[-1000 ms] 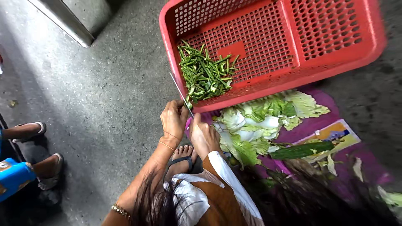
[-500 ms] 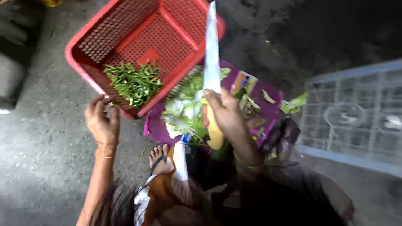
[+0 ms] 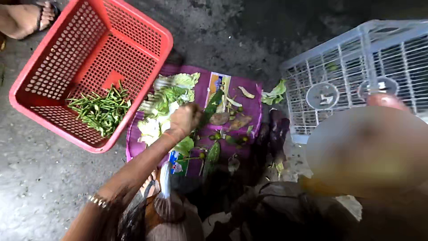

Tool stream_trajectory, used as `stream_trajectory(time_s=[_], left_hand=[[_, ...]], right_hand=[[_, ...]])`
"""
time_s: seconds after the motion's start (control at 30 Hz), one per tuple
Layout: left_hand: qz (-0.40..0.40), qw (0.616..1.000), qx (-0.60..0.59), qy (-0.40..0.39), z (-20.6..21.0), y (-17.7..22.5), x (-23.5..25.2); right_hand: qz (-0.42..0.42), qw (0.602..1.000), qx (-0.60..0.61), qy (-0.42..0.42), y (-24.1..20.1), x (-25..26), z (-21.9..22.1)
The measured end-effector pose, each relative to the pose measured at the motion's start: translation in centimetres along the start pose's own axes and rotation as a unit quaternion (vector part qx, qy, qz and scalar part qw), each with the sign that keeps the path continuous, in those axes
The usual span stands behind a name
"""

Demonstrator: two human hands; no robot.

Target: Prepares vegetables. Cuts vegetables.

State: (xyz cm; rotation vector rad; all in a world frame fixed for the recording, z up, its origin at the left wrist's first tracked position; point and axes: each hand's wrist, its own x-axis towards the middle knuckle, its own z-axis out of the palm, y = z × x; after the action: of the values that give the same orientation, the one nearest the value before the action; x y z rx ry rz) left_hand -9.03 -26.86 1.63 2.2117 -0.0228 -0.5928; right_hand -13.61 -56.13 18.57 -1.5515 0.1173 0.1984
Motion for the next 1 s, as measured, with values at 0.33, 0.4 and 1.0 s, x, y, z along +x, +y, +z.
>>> stream_trajectory(time_s=[0.33, 0.4, 1.0], left_hand=[[-0.027, 0.988, 0.144, -0.050, 11.2, -0.3, 13.2], [-0.022, 0.995, 0.093, -0.034, 11.4, -1.9, 13.9], [-0.096, 0.982, 0.145, -0.073, 8.9, 2.0, 11.4]], right_hand=[[-0.051, 0.991, -0.020, 0.125, 0.0, -1.0, -2.3], [-0.047, 0.988, -0.018, 0.143, -0.2, -1.3, -2.0], [-0.042, 0.987, -0.092, 0.129, -0.7, -0.4, 1.9]])
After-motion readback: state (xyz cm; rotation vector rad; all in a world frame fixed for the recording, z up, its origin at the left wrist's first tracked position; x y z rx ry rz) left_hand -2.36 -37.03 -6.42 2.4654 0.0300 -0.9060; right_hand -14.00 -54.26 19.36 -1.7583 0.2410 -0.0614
